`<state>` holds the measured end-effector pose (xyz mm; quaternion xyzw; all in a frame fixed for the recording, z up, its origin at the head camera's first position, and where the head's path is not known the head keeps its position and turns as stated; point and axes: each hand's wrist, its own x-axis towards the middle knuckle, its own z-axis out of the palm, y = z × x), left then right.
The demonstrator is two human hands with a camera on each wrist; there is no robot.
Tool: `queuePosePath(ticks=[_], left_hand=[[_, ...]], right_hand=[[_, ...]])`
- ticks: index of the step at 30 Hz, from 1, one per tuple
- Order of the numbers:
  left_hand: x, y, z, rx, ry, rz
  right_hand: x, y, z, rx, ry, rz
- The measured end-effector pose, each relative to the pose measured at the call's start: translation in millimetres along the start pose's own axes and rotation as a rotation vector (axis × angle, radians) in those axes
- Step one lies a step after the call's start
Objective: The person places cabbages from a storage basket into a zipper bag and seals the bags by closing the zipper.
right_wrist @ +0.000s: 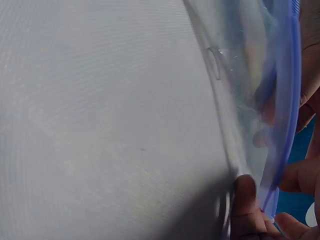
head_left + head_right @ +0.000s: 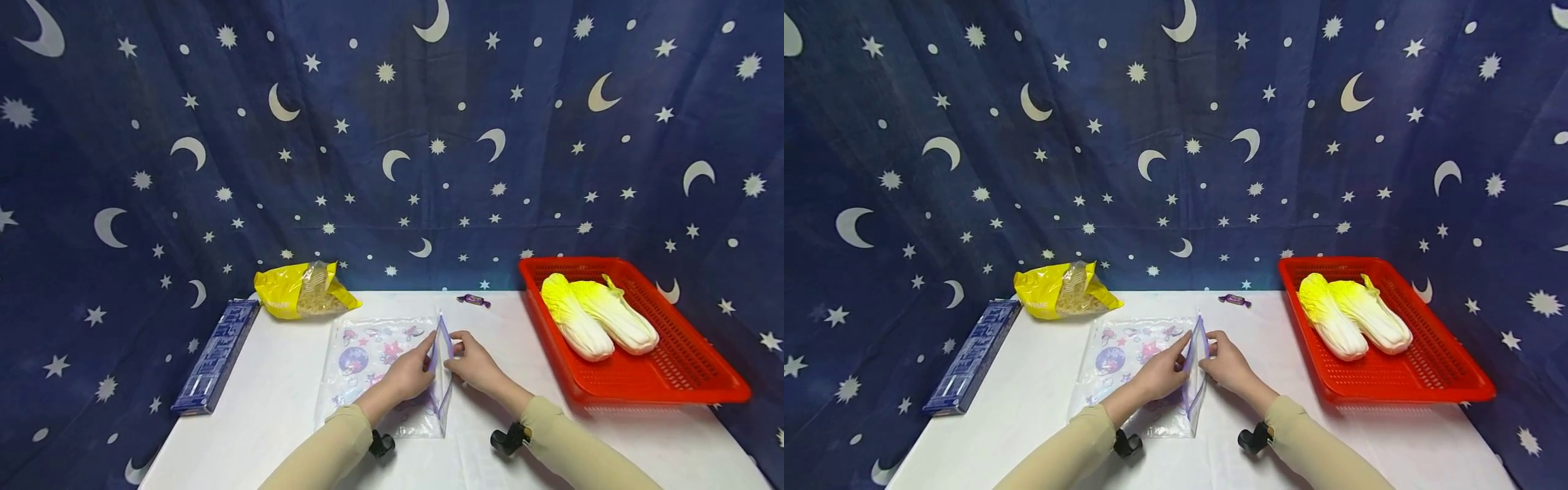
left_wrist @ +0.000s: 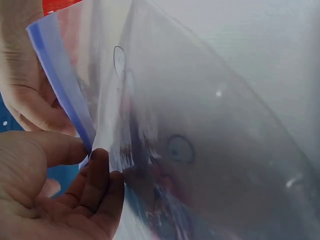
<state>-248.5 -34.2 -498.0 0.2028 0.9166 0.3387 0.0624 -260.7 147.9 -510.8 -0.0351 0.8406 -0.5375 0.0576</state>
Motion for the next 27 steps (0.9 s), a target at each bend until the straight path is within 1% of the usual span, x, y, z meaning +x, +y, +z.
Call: queuePosePath(ticks=[3,6,11,15,17,23,25,27], left_hand=[[0.4,0.0,0.2,0.032,-0.014,0.021],[1.5,0.5,-0.6,0.050,-0.037,0.023],[3.7,3.3,-5.3,0.039,-0.073,0.018],[4.1,5.2,-9.3,0.017,-0.088,0.003],[3.3,5.8,-11.4,0.002,-0.094,-0.016],[1.0,6.9,-14.8,-0.035,-0.098,-0.048],[1.1,7.2,-15.6,-0.026,-0.083,-0.030],[1.1,7.5,-16.7,-0.017,-0.064,-0.009]], right_hand=[[-0.2,1.5,0.7,0.010,0.009,0.005],[-0.2,2.9,0.8,0.001,0.015,0.000],[-0.4,2.6,0.6,-0.028,0.031,-0.024],[-1.6,1.4,-0.6,-0.044,0.048,-0.040],[-2.3,0.2,-1.2,-0.063,0.053,-0.052],[-4.0,-4.8,-2.0,-0.075,0.055,-0.047],[-4.5,-6.8,-2.5,-0.077,0.058,-0.047],[-5.3,-8.7,-3.4,-0.081,0.062,-0.063]])
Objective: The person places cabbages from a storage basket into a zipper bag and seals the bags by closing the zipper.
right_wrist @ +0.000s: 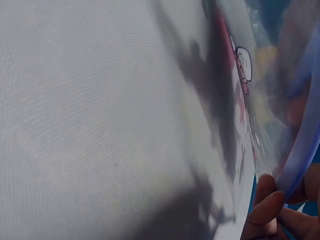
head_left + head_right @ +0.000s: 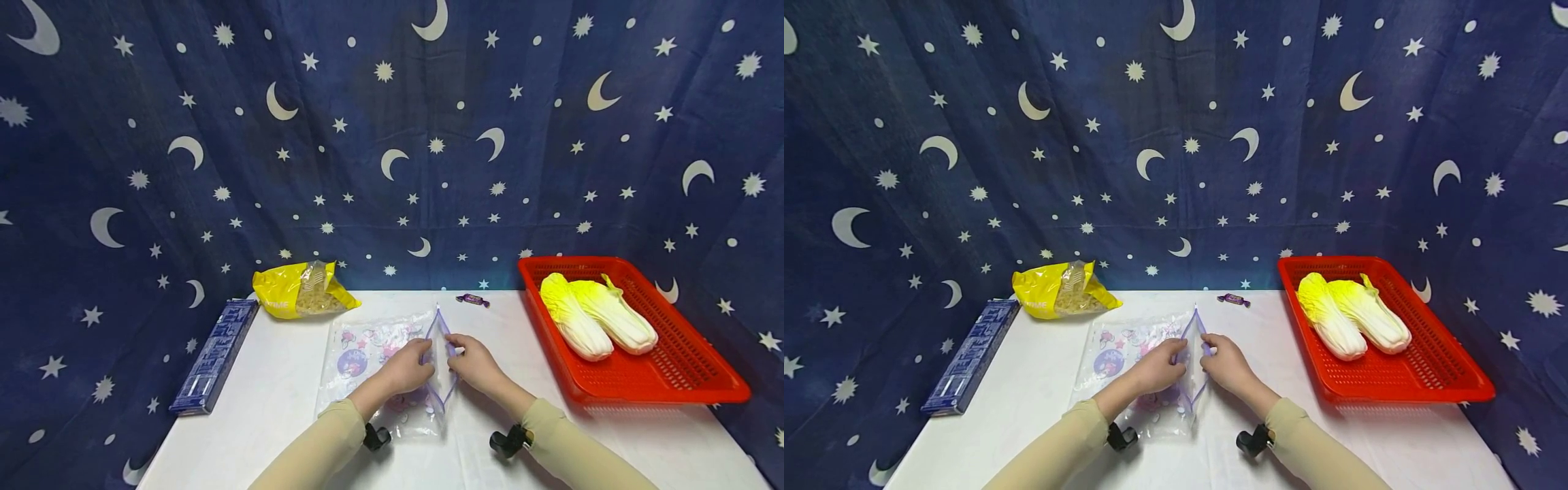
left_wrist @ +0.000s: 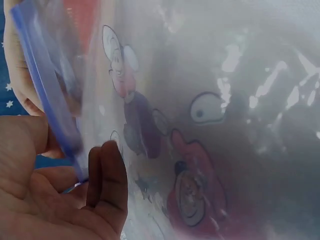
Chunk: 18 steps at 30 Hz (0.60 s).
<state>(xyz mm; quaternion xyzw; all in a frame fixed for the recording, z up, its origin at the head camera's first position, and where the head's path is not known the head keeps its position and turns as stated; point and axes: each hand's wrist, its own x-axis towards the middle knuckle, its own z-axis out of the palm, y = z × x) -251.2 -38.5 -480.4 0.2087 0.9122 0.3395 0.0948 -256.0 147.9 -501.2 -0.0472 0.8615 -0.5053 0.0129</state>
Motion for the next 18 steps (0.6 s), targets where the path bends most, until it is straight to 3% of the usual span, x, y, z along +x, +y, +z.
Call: queuePosePath(ticks=[4,18], left_hand=[[-0.7,2.9,-3.9,-0.003,0.022,0.024],[-4.8,7.8,-18.1,-0.176,0.055,0.035]], right_hand=[[-0.6,-3.7,-2.1,0.012,0.016,-0.031],[3.0,-6.4,-17.0,-0.005,0.066,-0.061]])
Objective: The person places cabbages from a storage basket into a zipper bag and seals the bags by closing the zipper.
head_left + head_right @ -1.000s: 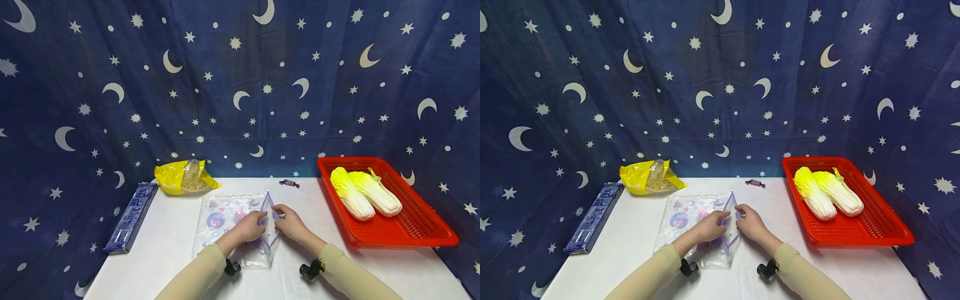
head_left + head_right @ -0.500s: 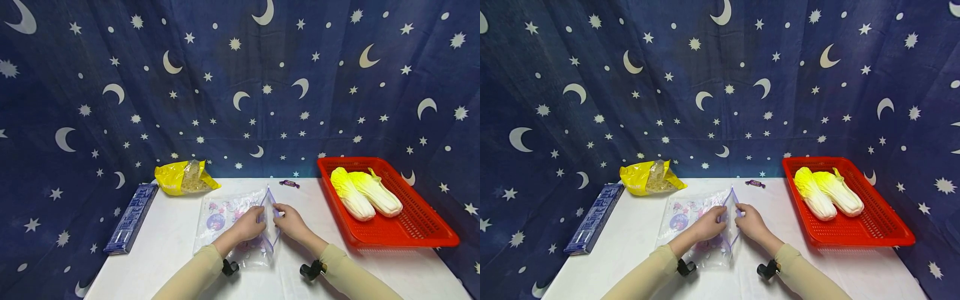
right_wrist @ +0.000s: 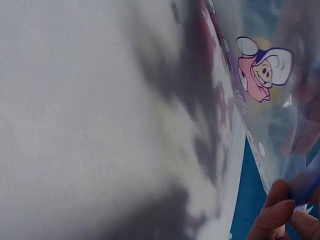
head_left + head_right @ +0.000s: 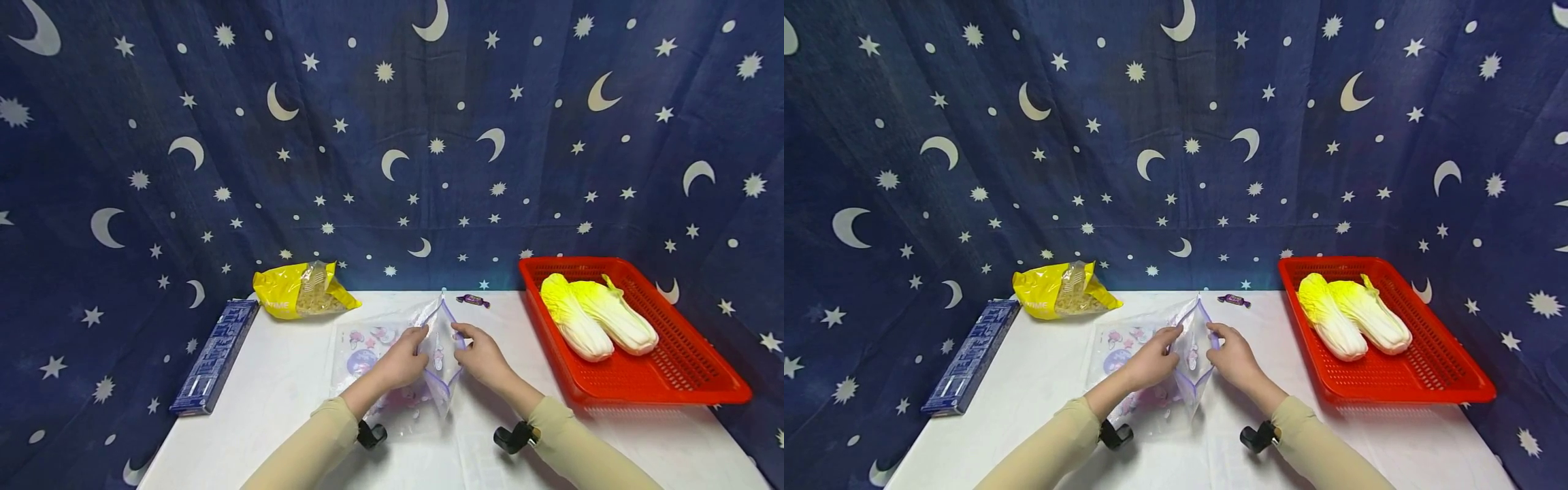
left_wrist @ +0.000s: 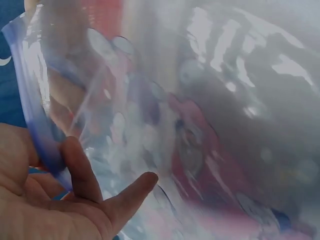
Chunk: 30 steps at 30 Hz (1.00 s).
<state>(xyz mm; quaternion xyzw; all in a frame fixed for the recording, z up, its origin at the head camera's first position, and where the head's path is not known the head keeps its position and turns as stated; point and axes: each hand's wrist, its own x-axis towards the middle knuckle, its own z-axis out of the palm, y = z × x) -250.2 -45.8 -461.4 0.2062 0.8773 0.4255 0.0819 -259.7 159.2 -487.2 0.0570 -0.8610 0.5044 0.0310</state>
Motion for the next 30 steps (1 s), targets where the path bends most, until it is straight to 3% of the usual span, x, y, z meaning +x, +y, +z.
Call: queuePosePath(ticks=[7,19,22,30], left_hand=[[-3.9,-4.6,-4.9,-0.065,0.006,0.012],[-8.5,-5.3,-14.3,-0.003,0.057,0.044],[-10.0,-5.4,-17.5,-0.008,0.062,0.024],[-7.4,-4.7,-25.1,0.034,0.091,0.057]], right_hand=[[2.7,-2.8,-11.3,-0.030,0.033,-0.022],[1.4,-6.0,-23.6,-0.076,0.035,-0.041],[0.4,-6.6,-26.2,-0.108,0.024,-0.055],[1.0,-9.5,-29.4,-0.221,0.005,-0.113]])
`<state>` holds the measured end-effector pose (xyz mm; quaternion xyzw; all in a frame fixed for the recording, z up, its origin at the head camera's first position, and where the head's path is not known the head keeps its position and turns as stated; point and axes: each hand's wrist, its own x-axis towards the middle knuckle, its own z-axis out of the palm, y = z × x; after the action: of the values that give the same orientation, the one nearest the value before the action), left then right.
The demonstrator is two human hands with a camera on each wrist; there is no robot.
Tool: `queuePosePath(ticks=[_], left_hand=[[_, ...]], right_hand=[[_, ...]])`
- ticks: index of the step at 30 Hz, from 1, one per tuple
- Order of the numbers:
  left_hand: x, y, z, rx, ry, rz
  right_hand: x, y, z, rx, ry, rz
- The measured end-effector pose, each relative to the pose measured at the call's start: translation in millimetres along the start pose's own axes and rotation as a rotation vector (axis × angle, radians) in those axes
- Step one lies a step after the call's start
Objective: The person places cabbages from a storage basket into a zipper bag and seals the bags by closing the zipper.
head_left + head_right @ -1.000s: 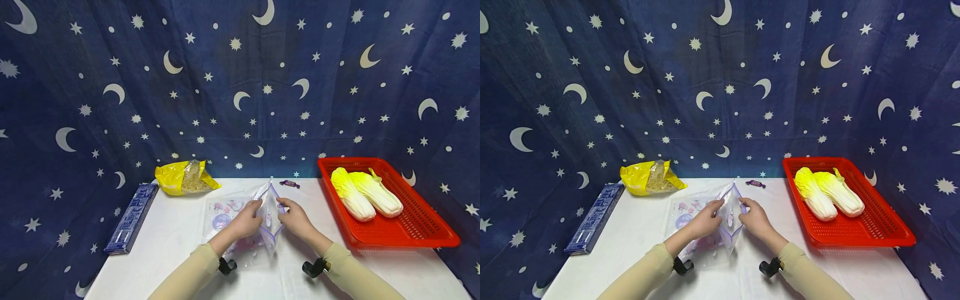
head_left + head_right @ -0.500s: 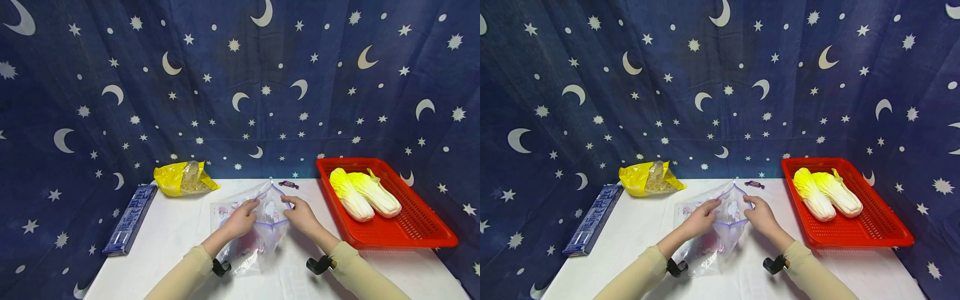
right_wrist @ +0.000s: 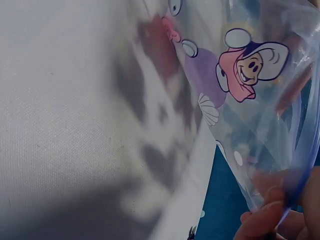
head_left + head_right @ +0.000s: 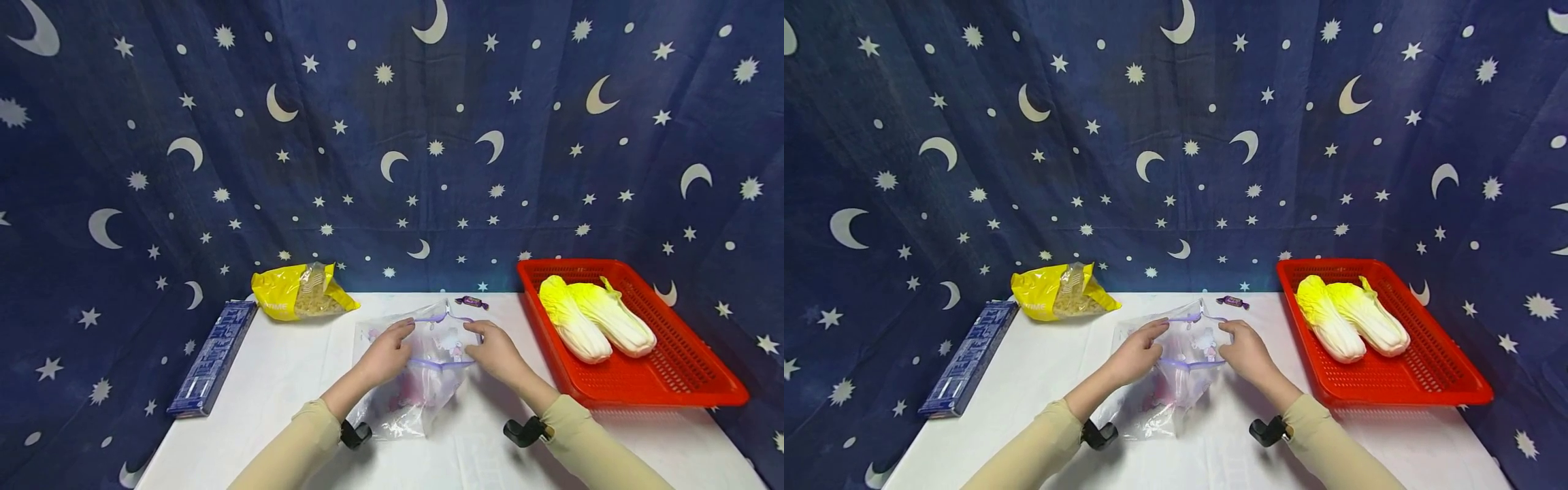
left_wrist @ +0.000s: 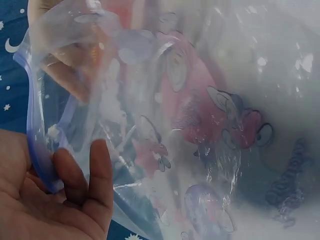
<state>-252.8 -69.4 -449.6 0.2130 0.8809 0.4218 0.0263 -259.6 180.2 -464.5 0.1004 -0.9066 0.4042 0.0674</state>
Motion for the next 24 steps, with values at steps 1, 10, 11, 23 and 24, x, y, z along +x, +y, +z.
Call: queuePosePath(ticks=[1,10,11,23,24], left_hand=[[0.2,-0.3,-0.5,-0.002,-0.009,0.001],[-0.5,-4.7,-9.6,-0.126,-0.026,0.040],[0.1,-5.6,-9.9,-0.150,-0.019,0.039],[3.5,-13.8,-7.4,-0.433,-0.054,-0.062],[3.2,-14.1,-7.5,-0.432,-0.057,-0.064]], right_hand=[[0.0,-0.5,0.0,-0.003,0.007,-0.005],[1.1,-3.9,-7.2,-0.142,0.030,-0.052],[1.4,-4.4,-7.7,-0.152,0.026,-0.052],[2.7,-10.8,-1.3,-0.066,-0.030,0.036],[2.7,-11.3,-0.7,-0.034,-0.037,0.059]])
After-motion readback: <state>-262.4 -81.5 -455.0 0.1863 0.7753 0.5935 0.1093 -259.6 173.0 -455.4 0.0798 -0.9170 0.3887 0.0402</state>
